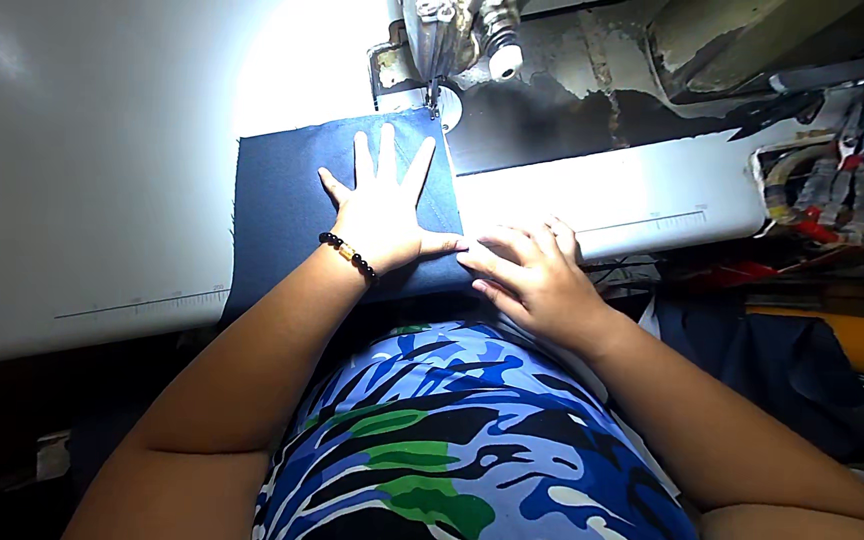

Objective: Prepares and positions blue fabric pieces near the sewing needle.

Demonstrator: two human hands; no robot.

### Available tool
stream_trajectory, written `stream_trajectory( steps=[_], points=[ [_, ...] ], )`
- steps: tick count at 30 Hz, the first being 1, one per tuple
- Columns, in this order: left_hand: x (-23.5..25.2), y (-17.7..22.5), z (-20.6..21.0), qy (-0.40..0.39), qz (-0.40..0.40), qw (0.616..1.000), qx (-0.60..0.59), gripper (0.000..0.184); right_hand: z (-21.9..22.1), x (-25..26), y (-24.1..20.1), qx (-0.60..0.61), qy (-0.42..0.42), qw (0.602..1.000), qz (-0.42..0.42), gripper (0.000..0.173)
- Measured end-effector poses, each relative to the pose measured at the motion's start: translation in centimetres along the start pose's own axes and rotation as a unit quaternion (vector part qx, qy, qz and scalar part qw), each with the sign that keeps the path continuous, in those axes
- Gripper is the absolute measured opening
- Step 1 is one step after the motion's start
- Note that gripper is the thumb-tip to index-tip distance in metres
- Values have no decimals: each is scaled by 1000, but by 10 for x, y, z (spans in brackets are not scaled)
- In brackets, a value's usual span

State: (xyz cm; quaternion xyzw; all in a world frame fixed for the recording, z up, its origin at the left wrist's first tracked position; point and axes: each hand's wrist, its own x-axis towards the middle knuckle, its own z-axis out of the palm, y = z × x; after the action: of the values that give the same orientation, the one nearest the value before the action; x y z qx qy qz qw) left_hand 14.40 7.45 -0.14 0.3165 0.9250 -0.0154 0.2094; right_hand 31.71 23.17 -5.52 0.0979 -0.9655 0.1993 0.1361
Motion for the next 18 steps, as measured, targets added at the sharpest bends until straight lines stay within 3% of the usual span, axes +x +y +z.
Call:
stream_trajectory(
  steps=[18],
  points=[
    [33,-8,-23,-9,-7,1000,1,124,-8,53,33,39,-31,999,9,28]
  ],
)
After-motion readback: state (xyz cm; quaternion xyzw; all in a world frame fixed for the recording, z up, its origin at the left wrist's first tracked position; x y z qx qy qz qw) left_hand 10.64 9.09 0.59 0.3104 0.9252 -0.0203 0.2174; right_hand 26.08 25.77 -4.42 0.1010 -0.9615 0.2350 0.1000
